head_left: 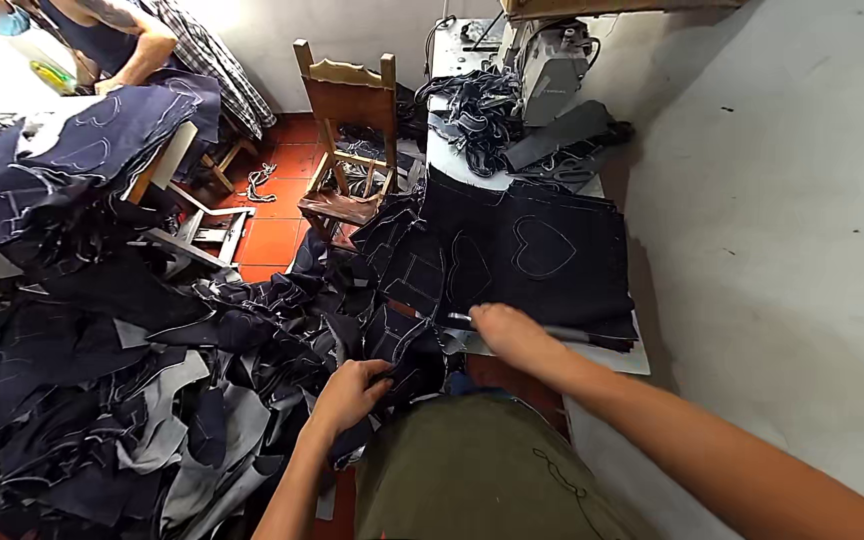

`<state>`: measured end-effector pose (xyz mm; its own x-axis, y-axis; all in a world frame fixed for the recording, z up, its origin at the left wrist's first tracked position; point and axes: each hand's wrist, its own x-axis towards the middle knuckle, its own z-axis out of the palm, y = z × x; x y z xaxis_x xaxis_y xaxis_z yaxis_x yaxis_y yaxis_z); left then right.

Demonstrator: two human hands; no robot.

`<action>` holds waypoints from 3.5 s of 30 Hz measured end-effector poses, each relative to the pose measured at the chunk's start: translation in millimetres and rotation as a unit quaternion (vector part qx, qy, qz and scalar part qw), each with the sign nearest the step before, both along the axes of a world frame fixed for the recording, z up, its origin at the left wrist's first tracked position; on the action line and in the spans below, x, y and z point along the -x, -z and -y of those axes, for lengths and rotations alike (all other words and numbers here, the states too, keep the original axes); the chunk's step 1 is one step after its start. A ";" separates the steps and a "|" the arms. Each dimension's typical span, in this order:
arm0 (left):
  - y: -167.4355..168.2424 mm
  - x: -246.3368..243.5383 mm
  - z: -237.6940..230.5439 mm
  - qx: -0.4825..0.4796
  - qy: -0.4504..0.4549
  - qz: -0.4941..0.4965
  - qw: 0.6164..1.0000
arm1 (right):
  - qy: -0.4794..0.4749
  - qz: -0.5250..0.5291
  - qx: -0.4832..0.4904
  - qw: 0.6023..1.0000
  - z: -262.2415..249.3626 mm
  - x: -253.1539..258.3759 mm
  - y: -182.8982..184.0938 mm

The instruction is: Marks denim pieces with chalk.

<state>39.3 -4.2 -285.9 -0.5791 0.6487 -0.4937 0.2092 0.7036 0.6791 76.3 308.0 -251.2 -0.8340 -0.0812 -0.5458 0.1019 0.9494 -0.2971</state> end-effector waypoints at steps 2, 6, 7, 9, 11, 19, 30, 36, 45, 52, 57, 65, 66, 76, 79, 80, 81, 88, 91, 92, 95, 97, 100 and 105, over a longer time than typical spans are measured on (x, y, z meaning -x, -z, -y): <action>-8.5 -1.4 -2.1 0.013 0.009 -0.003 1.000 | 0.011 0.029 -0.006 1.000 26.6 -7.9 15.2; -17.1 -17.4 -20.1 0.021 0.052 0.011 0.998 | -0.046 -0.280 0.013 0.959 44.5 -19.3 76.7; -17.6 -23.8 -28.1 0.023 0.065 0.012 0.998 | -0.045 -0.365 0.016 0.930 47.1 -17.8 89.1; -16.1 -33.8 -42.5 0.019 0.075 0.013 0.997 | -0.021 -0.434 0.023 0.901 50.7 -15.9 100.1; -12.8 -35.5 -48.5 -0.004 0.067 0.026 0.997 | 0.008 -0.451 0.023 0.892 49.8 -18.6 104.3; -11.1 -29.8 -39.8 -0.057 0.020 0.069 0.996 | 0.105 -0.408 0.019 0.907 53.4 -25.9 95.8; -4.6 -32.0 -47.6 -0.094 0.035 0.066 0.993 | 0.041 -0.361 -0.018 0.932 42.6 -11.8 84.3; 0.9 -12.9 -3.7 -0.087 -0.098 0.060 0.990 | -0.025 -0.202 -0.040 0.978 25.1 -9.4 68.0; -2.7 -2.8 49.0 0.012 -0.208 -0.207 0.956 | 0.167 -0.256 0.040 0.951 -40.9 -21.6 14.1; -9.7 34.5 -43.3 0.025 -0.111 -0.230 0.966 | 0.315 0.004 0.006 0.949 -118.1 -6.7 56.1; 0.8 76.6 -149.1 0.124 -0.049 -0.055 0.989 | 0.501 -0.083 -0.025 0.861 -172.5 -28.3 77.5; -4.7 117.8 -211.0 0.229 -0.089 -0.107 0.963 | 0.632 -0.120 0.100 0.759 -233.4 -79.2 89.3; -3.8 121.2 -211.2 0.257 -0.072 -0.079 0.961 | 0.636 -0.162 0.111 0.746 -238.3 -82.8 96.3; -41.2 110.2 -200.7 0.036 0.006 -0.303 0.952 | 0.469 -0.099 0.004 0.878 -209.7 14.7 47.0; -31.6 158.3 -228.4 0.132 0.055 -0.352 0.925 | 0.451 -0.119 -0.013 0.884 -210.8 62.4 90.4; -24.8 182.1 -235.4 0.175 0.039 -0.323 0.929 | 0.468 -0.119 -0.037 0.875 -218.8 67.6 106.8; -15.0 205.0 -240.6 0.227 0.018 -0.267 0.936 | 0.483 -0.122 -0.068 0.865 -225.4 68.6 119.5; 33.5 225.1 -240.0 0.279 -0.064 -0.083 0.955 | 0.457 -0.141 -0.149 0.865 -238.7 64.9 147.4; 18.0 206.6 -221.6 0.217 -0.058 -0.101 0.969 | 0.450 -0.157 -0.130 0.869 -238.8 67.3 142.1; 15.6 195.5 -203.2 0.155 -0.063 -0.134 0.977 | 0.450 -0.162 -0.116 0.870 -239.0 68.3 138.4; 9.5 148.3 -126.9 0.031 -0.132 -0.222 0.966 | 0.442 -0.158 -0.072 0.880 -239.2 68.2 127.7; -1.5 116.9 -78.6 0.099 -0.166 -0.167 0.967 | 0.434 -0.130 -0.047 0.890 -239.8 68.9 113.2; -11.6 95.3 -33.6 0.282 -0.109 0.043 0.952 | 0.377 -0.115 -0.021 0.919 -221.5 69.0 73.6; -61.7 46.5 10.2 -0.102 -0.143 -0.034 0.984 | 0.197 -0.060 0.265 0.942 -123.1 38.9 39.6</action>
<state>-7.2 -14.4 -224.2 -0.7798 0.5359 -0.3237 0.0723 0.5907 0.8037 37.4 431.1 -290.8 -0.9095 0.0137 -0.4154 0.3512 0.5597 -0.7506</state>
